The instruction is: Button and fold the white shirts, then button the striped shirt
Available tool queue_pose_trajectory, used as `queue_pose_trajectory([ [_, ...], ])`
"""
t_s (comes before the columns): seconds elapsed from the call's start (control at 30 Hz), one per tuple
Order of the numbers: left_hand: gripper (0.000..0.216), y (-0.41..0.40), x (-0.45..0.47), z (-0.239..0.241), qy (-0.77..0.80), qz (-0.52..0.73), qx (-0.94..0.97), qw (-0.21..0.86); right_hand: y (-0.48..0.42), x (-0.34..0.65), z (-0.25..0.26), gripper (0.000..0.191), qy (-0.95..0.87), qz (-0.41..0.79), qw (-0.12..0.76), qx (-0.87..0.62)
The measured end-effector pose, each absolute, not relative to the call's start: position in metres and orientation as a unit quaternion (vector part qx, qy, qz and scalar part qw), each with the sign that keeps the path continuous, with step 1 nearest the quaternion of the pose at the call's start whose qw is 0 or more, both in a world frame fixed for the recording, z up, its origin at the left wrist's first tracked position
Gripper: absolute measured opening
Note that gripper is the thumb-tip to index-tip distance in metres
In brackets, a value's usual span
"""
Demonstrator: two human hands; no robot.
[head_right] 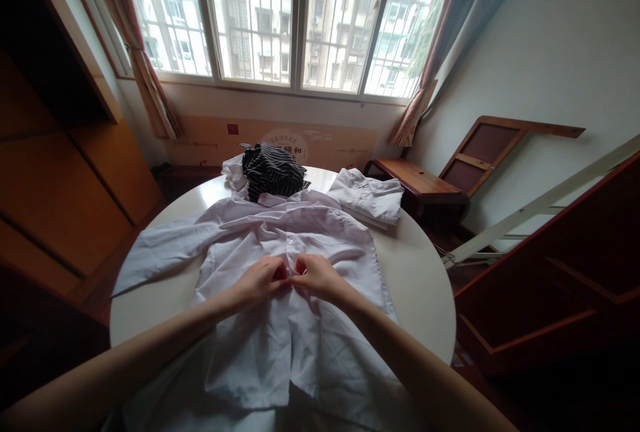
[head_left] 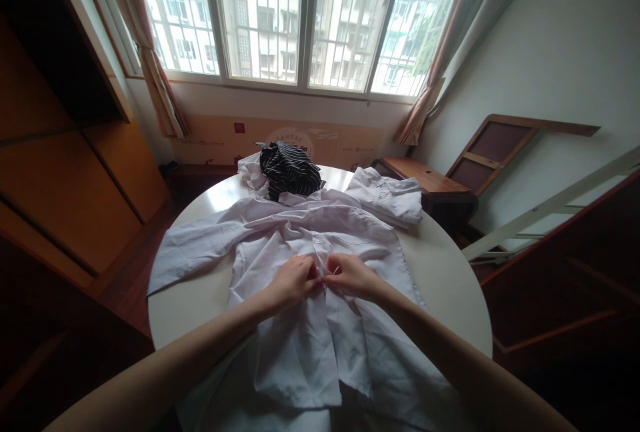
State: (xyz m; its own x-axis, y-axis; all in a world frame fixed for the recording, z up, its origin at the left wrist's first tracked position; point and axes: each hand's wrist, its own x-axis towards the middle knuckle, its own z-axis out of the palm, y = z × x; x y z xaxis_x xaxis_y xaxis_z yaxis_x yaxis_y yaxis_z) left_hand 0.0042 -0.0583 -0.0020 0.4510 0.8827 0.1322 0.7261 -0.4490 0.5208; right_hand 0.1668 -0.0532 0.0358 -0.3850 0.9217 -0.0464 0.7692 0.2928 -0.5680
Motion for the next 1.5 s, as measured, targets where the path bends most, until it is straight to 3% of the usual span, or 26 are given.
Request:
queue_pose_trajectory([
  [0.13, 0.012, -0.058, 0.004, 0.002, 0.481, 0.191, 0.833, 0.195, -0.05, 0.164, 0.025, 0.009, -0.781, 0.27, 0.176, -0.535],
  [0.67, 0.01, -0.061, -0.001, -0.002, 0.444, 0.29, 0.808, 0.257, -0.051, 0.17, 0.014, 0.03, -0.713, 0.385, 0.251, -0.53],
  [1.0, 0.006, -0.064, -0.002, 0.003, 0.425, 0.315, 0.779, 0.336, -0.053, 0.176, 0.024, 0.027, -0.671, 0.539, 0.204, -0.466],
  [1.13, 0.005, -0.063, -0.002, 0.001, 0.417, 0.323, 0.778, 0.343, -0.055, 0.174, 0.024, 0.014, -0.693, 0.485, 0.219, -0.486],
  [1.33, 0.006, -0.063, -0.003, -0.002, 0.405, 0.319, 0.781, 0.351, -0.057, 0.168, 0.013, 0.004, -0.761, 0.258, 0.26, -0.535],
  [1.5, 0.01, -0.063, -0.003, -0.002, 0.407, 0.321, 0.777, 0.358, -0.058, 0.168, 0.01, 0.006, -0.759, 0.287, 0.277, -0.515],
])
